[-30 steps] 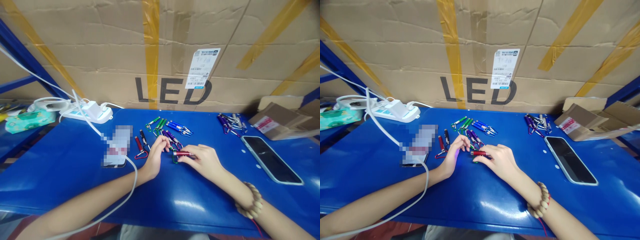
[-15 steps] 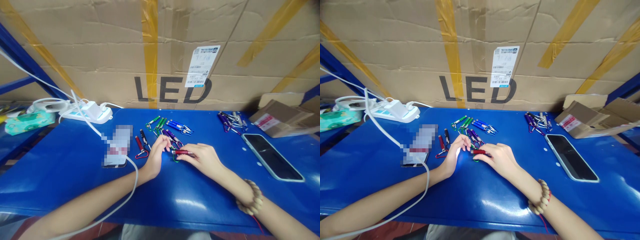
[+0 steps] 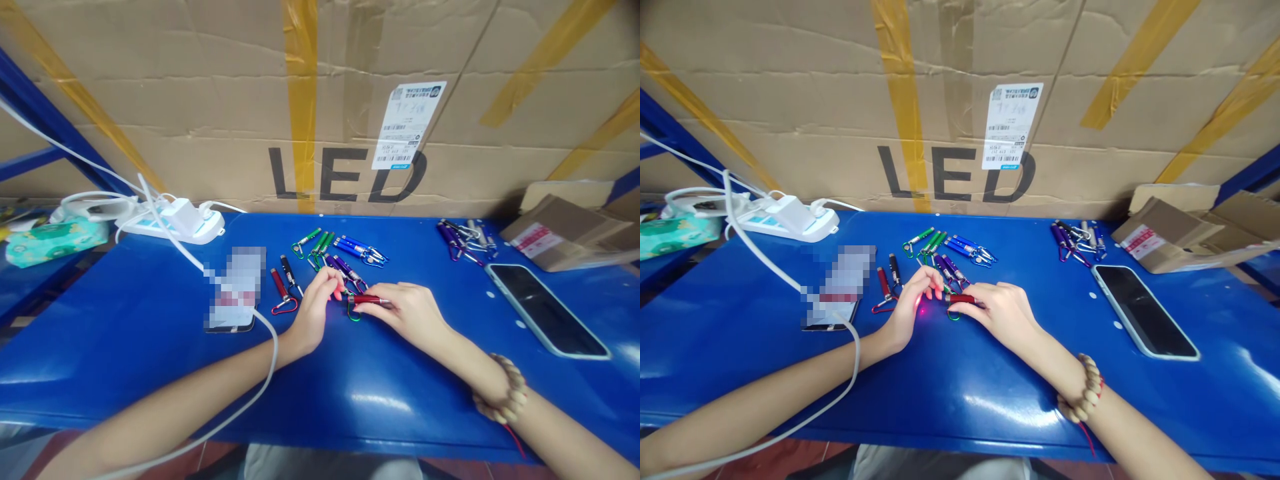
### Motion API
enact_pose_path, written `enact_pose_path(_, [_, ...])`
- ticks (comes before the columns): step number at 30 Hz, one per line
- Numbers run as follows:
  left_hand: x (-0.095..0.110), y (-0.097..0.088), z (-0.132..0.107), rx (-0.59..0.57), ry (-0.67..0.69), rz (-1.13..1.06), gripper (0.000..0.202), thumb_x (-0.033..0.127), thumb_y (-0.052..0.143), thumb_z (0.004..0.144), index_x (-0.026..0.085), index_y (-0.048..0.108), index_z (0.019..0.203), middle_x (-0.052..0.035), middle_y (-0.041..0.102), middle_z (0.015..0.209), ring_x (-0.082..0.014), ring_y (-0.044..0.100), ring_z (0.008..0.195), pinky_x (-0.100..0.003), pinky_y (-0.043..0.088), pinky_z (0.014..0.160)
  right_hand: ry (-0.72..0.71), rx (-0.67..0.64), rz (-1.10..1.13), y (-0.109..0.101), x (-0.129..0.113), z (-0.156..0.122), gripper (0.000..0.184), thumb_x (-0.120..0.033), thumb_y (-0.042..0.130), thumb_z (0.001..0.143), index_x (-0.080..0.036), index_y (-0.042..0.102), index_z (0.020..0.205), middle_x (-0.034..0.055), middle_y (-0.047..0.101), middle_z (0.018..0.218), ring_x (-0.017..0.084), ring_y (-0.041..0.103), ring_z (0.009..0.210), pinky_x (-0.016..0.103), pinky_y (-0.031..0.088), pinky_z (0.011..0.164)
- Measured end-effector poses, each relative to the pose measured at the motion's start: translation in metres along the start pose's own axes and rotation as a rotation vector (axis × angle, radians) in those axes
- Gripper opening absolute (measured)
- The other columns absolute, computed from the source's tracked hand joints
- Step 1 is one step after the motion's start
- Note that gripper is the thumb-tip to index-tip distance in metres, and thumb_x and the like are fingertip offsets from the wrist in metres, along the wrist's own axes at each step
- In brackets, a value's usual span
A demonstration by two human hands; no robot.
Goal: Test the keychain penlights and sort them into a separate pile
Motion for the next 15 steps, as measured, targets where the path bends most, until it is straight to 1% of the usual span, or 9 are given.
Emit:
enact_pose_path(5, [-0.0022, 0.0007, 0.0006, -0.006, 0.005, 0.002, 0.019, 0.031, 0.035, 0.085, 0.02, 0.045, 0.073, -0.0013, 0.046, 0.074, -0.0158, 0.045, 0.07, -0.027, 0.037, 0.07, 0.035, -0.009, 0.028, -0.0005, 0.0029, 0.0007, 0.048, -0.059, 0.039, 0.088, -0.023, 0.069, 0.076, -0.0026, 0.07, 0.068, 0.012, 0.063, 0.057, 0.023, 0.038, 0.056])
enact_pose_path(10, [-0.0019, 0.0015, 0.0002, -0.012, 0.005, 0.009, 0.019, 0.03, 0.035, 0.085, 0.019, 0.045, 0.073, -0.0009, 0.046, 0.075, -0.0152, 0.045, 0.07, -0.027, 0.036, 0.07, 0.025, 0.013, 0.032, -0.0027, 0.0013, 0.0004, 0.046, -0.059, 0.043, 0.087, -0.023, 0.068, 0.073, -0.0039, 0.07, 0.066, 0.011, 0.061, 0.054, 0.022, 0.037, 0.054])
enact_pose_path(15, [-0.0021, 0.0011, 0.0005, -0.009, -0.001, 0.021, 0.019, 0.03, 0.035, 0.084, 0.02, 0.045, 0.072, -0.0009, 0.046, 0.074, -0.0154, 0.046, 0.07, -0.027, 0.037, 0.07, 0.016, 0.023, 0.02, -0.0033, -0.0003, -0.0005, 0.046, -0.061, 0.046, 0.084, -0.023, 0.067, 0.069, -0.0035, 0.071, 0.066, 0.011, 0.063, 0.055, 0.023, 0.037, 0.055])
Point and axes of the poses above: each hand's wrist, its own z-axis towards the middle knuckle, its own y-axis out of the palm, x = y × z, the point moved 9 cm from there along z, towards the middle knuckle
